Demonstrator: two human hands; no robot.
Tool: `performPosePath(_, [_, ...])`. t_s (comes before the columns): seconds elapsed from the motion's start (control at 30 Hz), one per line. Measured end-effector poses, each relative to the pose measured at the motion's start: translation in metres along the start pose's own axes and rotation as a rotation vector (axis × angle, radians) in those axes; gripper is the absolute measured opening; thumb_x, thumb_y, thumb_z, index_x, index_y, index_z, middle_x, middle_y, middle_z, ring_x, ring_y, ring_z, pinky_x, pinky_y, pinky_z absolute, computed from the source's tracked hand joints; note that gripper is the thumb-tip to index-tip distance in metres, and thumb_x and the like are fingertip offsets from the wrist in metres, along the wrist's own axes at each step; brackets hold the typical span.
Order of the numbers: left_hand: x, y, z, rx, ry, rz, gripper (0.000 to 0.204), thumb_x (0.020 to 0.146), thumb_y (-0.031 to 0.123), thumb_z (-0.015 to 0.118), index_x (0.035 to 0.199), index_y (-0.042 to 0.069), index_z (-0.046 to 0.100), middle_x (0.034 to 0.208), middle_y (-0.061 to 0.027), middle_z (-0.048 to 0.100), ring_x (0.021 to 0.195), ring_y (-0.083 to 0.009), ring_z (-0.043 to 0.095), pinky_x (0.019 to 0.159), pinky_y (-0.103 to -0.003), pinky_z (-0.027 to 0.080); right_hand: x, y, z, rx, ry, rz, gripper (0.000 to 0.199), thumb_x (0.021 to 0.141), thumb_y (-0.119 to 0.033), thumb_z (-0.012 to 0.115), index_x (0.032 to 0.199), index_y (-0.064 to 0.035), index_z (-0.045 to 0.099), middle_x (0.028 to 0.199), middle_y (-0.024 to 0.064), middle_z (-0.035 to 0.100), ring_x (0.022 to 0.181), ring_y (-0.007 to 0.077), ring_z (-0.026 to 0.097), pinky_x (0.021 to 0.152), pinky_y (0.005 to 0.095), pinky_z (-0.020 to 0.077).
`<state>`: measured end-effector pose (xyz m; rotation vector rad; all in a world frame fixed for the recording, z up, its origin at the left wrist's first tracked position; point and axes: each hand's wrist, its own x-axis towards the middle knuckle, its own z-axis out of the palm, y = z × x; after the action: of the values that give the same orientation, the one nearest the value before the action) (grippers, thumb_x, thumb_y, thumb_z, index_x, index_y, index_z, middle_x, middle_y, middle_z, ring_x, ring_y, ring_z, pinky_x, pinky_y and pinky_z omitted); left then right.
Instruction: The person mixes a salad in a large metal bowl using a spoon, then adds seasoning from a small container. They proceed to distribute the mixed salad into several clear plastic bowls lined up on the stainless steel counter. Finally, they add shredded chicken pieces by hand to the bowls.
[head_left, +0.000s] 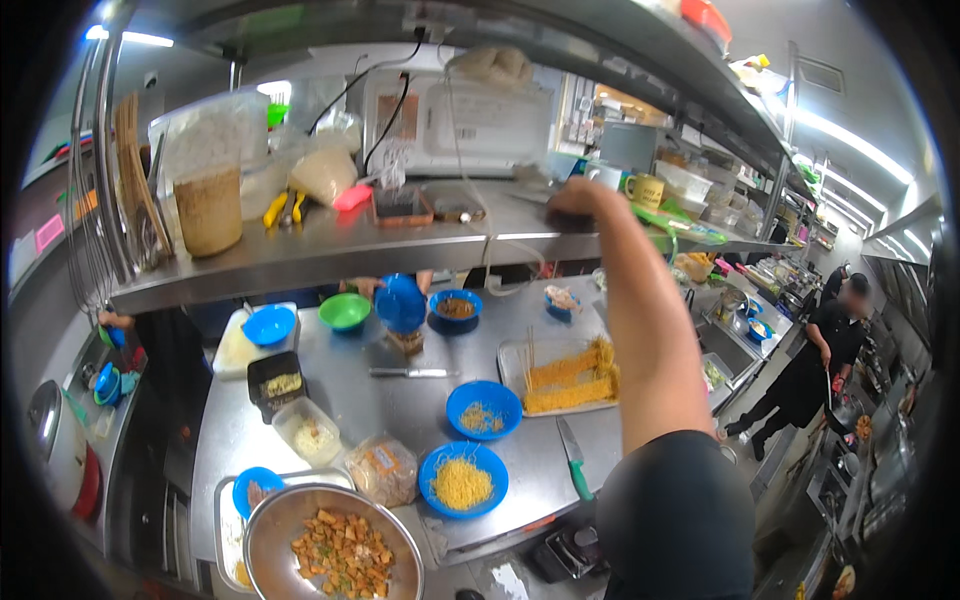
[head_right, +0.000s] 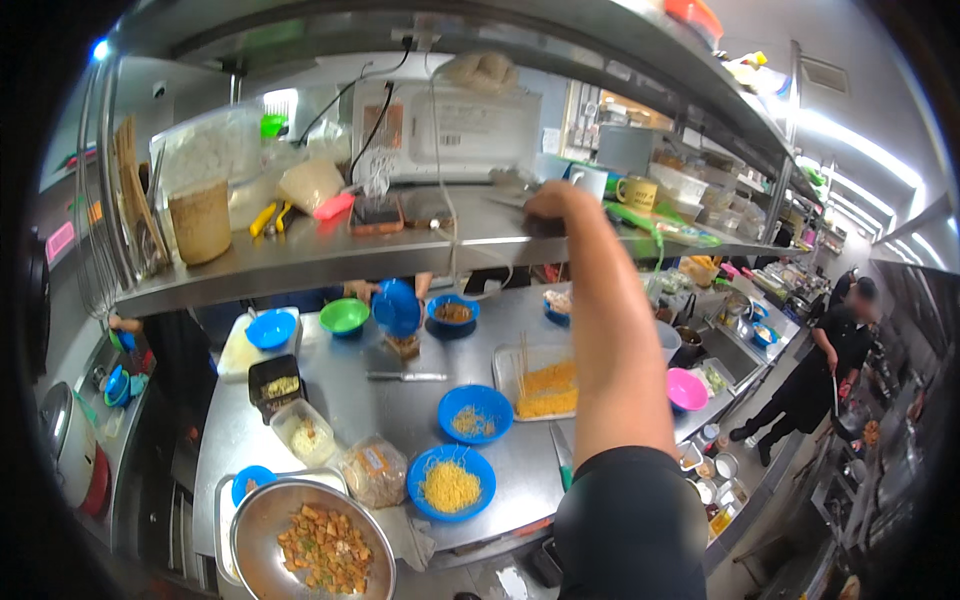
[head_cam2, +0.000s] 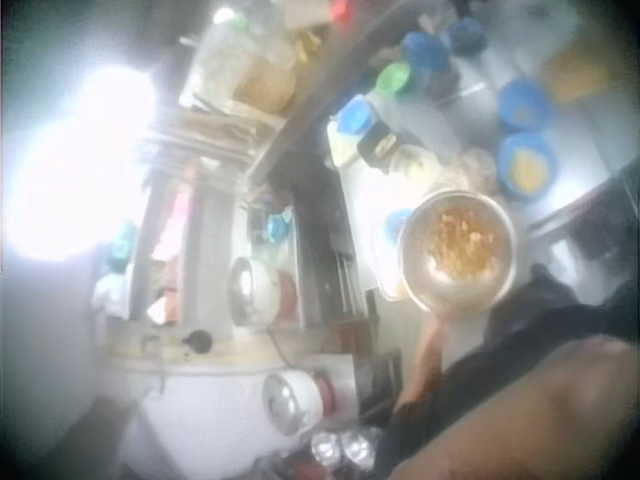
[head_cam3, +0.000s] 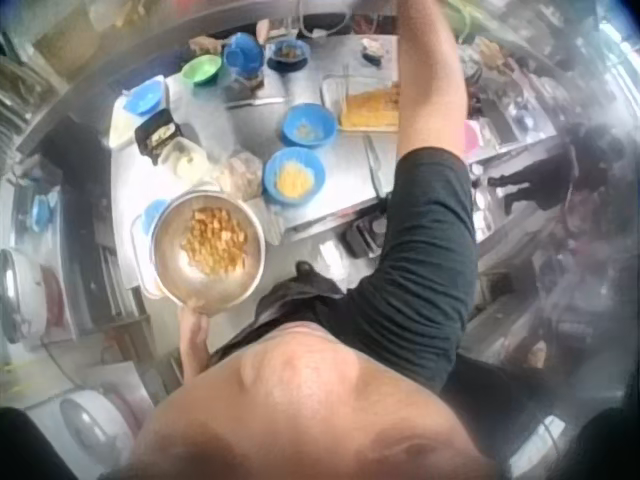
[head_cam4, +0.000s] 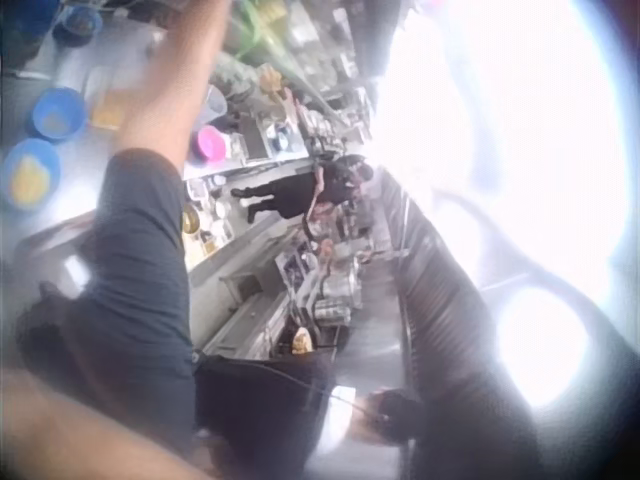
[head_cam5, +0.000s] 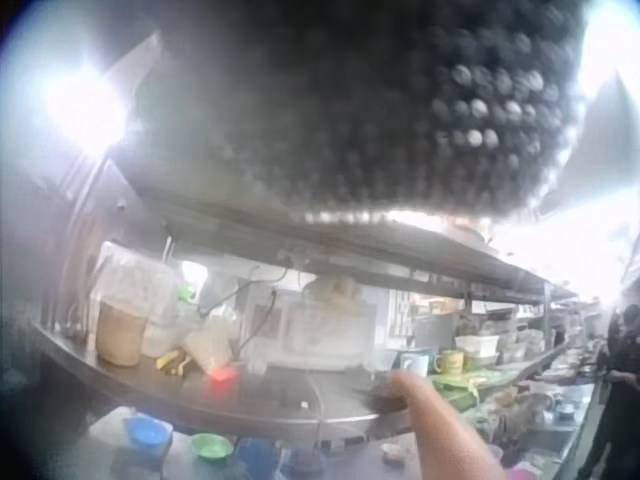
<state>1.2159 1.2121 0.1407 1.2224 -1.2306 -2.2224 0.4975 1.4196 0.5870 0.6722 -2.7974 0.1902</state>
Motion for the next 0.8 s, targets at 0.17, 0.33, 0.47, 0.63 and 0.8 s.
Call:
performPosePath(0.17, [-0.034,0.024,0.021,0.002,0.123,-0.142,0.038,0.084,0.001,0.058,0.121,-0.005,0.058,0.108,-0.0119,0.065,0.098,-0.0261,0.064,0.088,-0.039,0.054,0.002,-0.003,0.012,-0.16,-0.127,-0.114,0.043,0.08,-0.033,0.069,0.103,0.0032,0.073,0.104,0.0215,0.073,0.092,0.0327,0.071,0.08,0.0418,0.0559])
performPosePath(0.33, [-0.035,0.015,0.026,-0.065,0.217,-0.095,0.037,0.084,0.003,0.057,0.12,-0.008,0.059,0.112,-0.0146,0.065,0.1,-0.0285,0.064,0.091,-0.041,0.052,-0.052,0.02,-0.002,-0.092,0.059,0.008,0.042,0.084,-0.025,0.064,0.111,0.0074,0.065,0.095,0.0231,0.071,0.084,0.0297,0.071,0.075,0.0427,0.0539])
performPosePath(0.47, [-0.017,0.012,0.027,-0.01,0.273,-0.165,0.038,0.084,0.004,0.056,0.119,-0.009,0.059,0.114,-0.0148,0.064,0.103,-0.0286,0.063,0.093,-0.043,0.051,-0.254,0.052,0.004,0.212,-0.347,-0.212,0.047,0.086,-0.02,0.064,0.127,0.0036,0.058,0.105,0.0195,0.07,0.091,0.0285,0.068,0.083,0.0405,0.0523])
performPosePath(0.63, [-0.02,0.025,0.062,-0.219,0.398,0.003,0.035,0.082,0.003,0.055,0.113,-0.012,0.06,0.113,-0.0156,0.063,0.103,-0.0279,0.062,0.099,-0.042,0.049,-0.189,-0.014,0.298,0.468,-0.699,-0.17,0.056,0.078,-0.036,0.069,0.113,0.0072,0.066,0.101,0.0289,0.07,0.096,0.037,0.068,0.086,0.0451,0.0518])
performPosePath(0.8, [0.008,0.027,0.052,-0.227,0.478,-0.067,0.034,0.081,0.004,0.055,0.111,-0.011,0.061,0.111,-0.0145,0.064,0.101,-0.0253,0.063,0.099,-0.041,0.048,0.049,-0.028,0.587,0.274,-0.581,-0.094,0.039,0.082,-0.028,0.055,0.093,0.0043,0.073,0.097,0.0297,0.071,0.088,0.039,0.072,0.078,0.048,0.0546])
